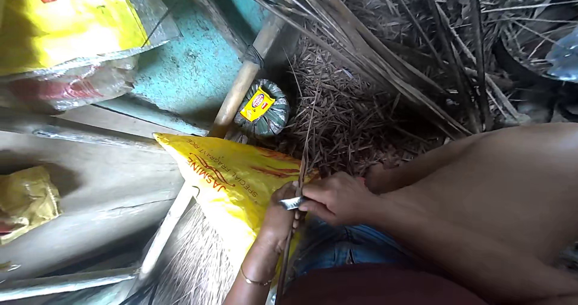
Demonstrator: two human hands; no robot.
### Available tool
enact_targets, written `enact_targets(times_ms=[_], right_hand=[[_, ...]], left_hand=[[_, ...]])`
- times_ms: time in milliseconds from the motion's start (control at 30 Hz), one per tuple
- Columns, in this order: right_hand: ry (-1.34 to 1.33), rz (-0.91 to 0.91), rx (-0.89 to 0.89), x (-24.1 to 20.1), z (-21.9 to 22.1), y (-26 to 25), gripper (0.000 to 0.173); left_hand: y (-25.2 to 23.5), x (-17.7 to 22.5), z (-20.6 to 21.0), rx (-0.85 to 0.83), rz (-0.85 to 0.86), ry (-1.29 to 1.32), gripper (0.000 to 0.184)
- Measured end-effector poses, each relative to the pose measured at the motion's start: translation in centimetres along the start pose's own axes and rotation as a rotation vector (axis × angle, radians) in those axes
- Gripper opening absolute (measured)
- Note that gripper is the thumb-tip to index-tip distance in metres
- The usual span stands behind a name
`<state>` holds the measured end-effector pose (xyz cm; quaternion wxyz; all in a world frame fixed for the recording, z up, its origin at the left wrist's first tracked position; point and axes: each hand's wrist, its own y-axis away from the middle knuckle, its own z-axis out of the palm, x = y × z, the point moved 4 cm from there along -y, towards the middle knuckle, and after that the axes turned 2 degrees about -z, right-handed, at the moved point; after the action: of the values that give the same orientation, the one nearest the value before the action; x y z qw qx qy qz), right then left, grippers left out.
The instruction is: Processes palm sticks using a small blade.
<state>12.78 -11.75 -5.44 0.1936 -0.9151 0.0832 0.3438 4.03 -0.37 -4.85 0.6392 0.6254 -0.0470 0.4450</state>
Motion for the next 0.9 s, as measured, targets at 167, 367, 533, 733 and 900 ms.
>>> enact_targets(times_ms=[167, 367, 533, 733, 900], right_hand=[[0.181, 0.257, 0.061, 4.6, -2.4, 0.2, 0.047], [-0.029, 0.253, 0.081, 2.9, -3.4, -0.1, 0.047], [0.053, 0.138, -0.029, 2.3, -0.9, -0.2, 0.048], [0.173, 0.482, 0.077, 6.8, -4.7, -0.2, 0.044], [-0.157, 0.214, -0.169, 2.1, -1.5, -0.3, 0.049]], left_hand=[[0.0, -0.4, -0.1, -0.104, 0.025, 0.066, 0.038], [-0.4, -0.7, -0.1, -0.107, 0.011, 0.055, 0.037], [0.1, -0.5, 0.1, -0.096, 0.016, 0.063, 0.036], [0.1, -0.7, 0.2, -0.108, 0.016, 0.005, 0.037], [0.1, -0.4, 0.3, -0.054, 0.058, -0.013, 0.028]])
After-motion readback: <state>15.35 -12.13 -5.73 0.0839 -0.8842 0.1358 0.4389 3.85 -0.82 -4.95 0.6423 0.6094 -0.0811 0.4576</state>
